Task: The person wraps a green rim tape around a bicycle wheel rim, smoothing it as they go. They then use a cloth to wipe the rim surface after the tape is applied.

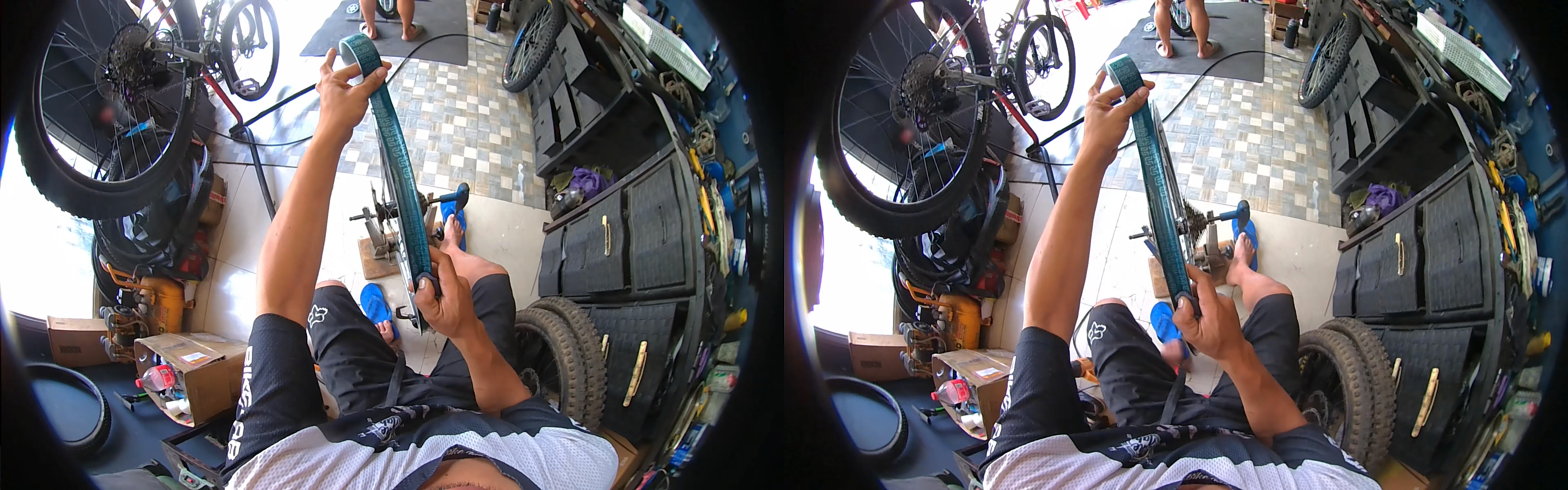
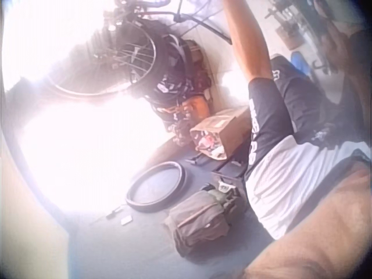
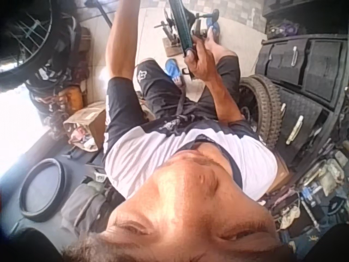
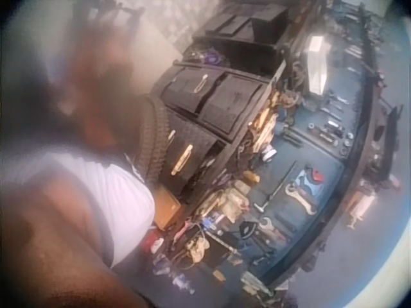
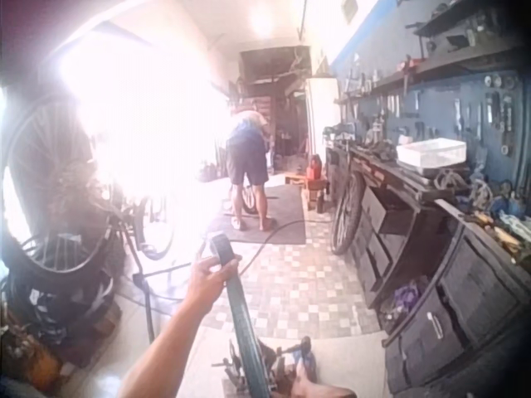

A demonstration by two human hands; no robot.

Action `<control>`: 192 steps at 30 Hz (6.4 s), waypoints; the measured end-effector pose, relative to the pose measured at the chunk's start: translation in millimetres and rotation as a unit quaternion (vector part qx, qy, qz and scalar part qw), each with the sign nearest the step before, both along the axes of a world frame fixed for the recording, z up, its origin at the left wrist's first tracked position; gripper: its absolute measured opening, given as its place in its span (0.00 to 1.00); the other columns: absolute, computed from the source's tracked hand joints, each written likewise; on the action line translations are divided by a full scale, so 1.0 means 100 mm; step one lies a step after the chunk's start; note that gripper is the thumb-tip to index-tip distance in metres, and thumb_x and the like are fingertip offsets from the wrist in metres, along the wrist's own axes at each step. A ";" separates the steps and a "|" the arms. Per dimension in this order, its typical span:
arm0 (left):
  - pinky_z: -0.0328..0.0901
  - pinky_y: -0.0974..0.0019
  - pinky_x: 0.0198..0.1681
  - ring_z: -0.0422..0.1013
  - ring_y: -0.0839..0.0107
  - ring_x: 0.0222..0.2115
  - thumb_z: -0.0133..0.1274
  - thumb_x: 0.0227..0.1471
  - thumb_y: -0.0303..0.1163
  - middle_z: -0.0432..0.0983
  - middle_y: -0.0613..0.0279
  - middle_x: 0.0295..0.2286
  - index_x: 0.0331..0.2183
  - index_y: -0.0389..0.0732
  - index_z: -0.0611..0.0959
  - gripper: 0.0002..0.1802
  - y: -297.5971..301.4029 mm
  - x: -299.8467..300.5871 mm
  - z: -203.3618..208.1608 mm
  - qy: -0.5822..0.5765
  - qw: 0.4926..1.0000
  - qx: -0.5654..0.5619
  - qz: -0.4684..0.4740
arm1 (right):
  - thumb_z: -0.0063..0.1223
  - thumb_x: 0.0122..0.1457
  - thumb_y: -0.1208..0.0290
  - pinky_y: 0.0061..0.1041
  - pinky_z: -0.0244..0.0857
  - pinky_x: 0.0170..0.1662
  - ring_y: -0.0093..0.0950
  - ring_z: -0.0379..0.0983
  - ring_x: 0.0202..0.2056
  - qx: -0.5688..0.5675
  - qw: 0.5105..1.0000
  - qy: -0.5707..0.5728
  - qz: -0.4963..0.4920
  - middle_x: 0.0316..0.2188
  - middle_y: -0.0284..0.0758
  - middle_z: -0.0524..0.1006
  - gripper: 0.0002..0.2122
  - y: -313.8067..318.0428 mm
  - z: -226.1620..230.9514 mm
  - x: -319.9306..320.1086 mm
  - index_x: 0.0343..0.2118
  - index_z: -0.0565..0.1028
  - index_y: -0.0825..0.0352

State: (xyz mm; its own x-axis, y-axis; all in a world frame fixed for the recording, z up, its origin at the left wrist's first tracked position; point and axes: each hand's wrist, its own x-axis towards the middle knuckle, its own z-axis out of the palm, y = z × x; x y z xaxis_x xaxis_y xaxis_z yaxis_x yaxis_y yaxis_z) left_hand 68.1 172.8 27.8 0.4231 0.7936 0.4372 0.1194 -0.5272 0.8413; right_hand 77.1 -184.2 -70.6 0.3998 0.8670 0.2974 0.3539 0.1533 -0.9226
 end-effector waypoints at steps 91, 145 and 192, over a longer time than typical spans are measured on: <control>0.62 0.71 0.23 0.70 0.82 0.21 0.68 0.57 0.32 0.79 0.66 0.23 0.48 0.36 0.88 0.18 -1.50 -0.41 -0.06 -0.089 0.978 -0.183 -0.037 | 0.68 0.52 0.70 0.33 0.68 0.32 0.30 0.68 0.27 0.047 0.993 -0.021 -0.108 0.28 0.35 0.68 0.28 0.76 0.61 0.39 0.55 0.69 0.66; 0.72 0.58 0.48 0.79 0.58 0.46 0.65 0.52 0.21 0.82 0.50 0.44 0.46 0.42 0.89 0.18 -1.79 -0.56 -0.10 -0.085 0.985 -0.140 -0.047 | 0.52 0.70 0.69 0.19 0.66 0.37 0.13 0.69 0.33 -0.110 0.993 0.040 -0.019 0.33 0.30 0.79 0.21 0.56 0.81 0.27 0.61 0.68 0.73; 0.25 0.42 0.74 0.18 0.57 0.76 0.63 0.63 0.38 0.75 0.49 0.61 0.48 0.40 0.91 0.16 -0.56 -0.28 0.36 -0.156 0.951 -0.097 -0.249 | 0.51 0.67 0.64 0.54 0.71 0.33 0.57 0.80 0.29 -0.033 0.996 -0.054 -0.066 0.23 0.52 0.80 0.17 0.39 0.47 0.10 0.56 0.70 0.64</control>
